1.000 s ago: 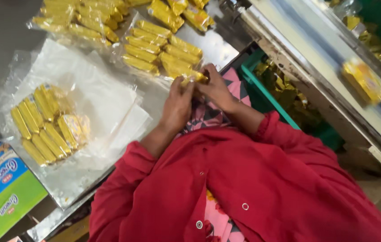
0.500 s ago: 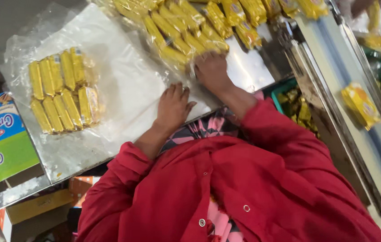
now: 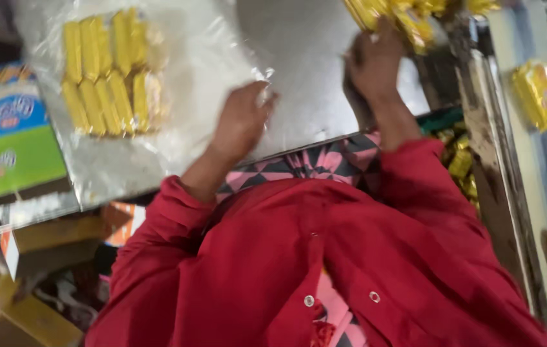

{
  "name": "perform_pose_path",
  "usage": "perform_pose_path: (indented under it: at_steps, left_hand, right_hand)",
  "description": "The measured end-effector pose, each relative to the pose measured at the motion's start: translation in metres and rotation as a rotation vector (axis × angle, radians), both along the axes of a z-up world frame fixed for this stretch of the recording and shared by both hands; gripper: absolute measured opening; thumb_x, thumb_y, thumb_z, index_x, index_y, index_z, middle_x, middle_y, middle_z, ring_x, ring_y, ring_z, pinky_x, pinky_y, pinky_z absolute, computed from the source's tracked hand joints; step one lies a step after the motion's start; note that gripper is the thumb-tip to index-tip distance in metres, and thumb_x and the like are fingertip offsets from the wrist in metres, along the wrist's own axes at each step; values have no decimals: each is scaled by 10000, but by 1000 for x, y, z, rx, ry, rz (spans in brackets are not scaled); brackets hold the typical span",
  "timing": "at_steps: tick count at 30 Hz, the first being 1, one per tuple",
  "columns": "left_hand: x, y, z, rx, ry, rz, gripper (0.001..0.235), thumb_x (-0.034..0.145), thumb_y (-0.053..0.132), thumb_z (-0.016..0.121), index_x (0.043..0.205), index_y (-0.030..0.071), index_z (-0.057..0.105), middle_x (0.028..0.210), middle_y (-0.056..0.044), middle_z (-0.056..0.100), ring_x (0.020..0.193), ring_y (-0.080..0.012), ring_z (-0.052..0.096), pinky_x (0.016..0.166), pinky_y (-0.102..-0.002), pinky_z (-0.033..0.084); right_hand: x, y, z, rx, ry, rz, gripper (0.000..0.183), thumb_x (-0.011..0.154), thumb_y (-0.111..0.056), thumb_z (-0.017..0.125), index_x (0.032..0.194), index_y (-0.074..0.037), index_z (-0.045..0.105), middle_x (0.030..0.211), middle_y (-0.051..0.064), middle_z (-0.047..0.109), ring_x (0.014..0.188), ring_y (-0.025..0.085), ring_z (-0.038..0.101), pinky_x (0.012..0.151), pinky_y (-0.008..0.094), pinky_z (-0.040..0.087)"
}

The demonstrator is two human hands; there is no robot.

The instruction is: The person places yellow-wrapped snack bars into clear plastic bags on a metal table. They repeatedly pick up the bars, arrange them inside the bags, and move the filled bags to a conveyor belt on the right side of the frame.

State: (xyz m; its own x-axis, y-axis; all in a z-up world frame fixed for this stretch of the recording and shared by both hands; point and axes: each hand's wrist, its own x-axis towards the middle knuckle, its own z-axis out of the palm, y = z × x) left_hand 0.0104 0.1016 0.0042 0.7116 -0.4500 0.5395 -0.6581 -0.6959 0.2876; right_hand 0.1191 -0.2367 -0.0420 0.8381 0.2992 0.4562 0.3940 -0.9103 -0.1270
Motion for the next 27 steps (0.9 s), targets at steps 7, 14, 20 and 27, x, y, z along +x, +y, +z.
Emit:
perform_pose_path:
  at_steps: [7, 14, 20, 27]
  left_hand:
    - [6, 117, 19, 59, 774, 237, 212, 818, 171, 763, 994, 56, 784, 990, -147, 762, 897, -317, 711, 780, -456, 571]
    - [36, 147, 23, -606, 919, 178, 125, 903, 44, 722, 1024, 14, 732, 904, -33, 742, 819, -105, 710, 727, -245, 570]
    - [42, 5, 10, -92, 556, 148, 476, 702, 331, 972, 705, 8, 622, 679, -137, 659, 609, -303, 615, 561, -411, 483]
    - [38, -82, -26, -283, 601, -64, 103, 895, 141, 704, 888, 75, 626, 789, -83, 700, 728, -279, 711, 642, -393, 542]
  right_hand:
    - [-40, 1, 12, 176, -26, 36, 410, 895, -162, 858, 1206, -38, 622, 1193, 232, 531, 1142, 455, 484, 986, 569, 440]
    - [-52, -2, -2, 336, 177, 3, 480, 874, -92, 800, 1292, -26, 573, 1359, 266, 519, 1254, 470, 491, 1045, 551, 432]
    - [-38, -29, 8, 206, -41, -46, 487, 853, -42, 739, 1304, -40, 555, 1385, 257, 483, 1285, 472, 475, 1089, 542, 428]
    - [5, -56, 23, -5, 47, -194, 571, 784, -104, 751, 1335, -86, 603, 1250, 258, 536, 1118, 450, 514, 924, 536, 449]
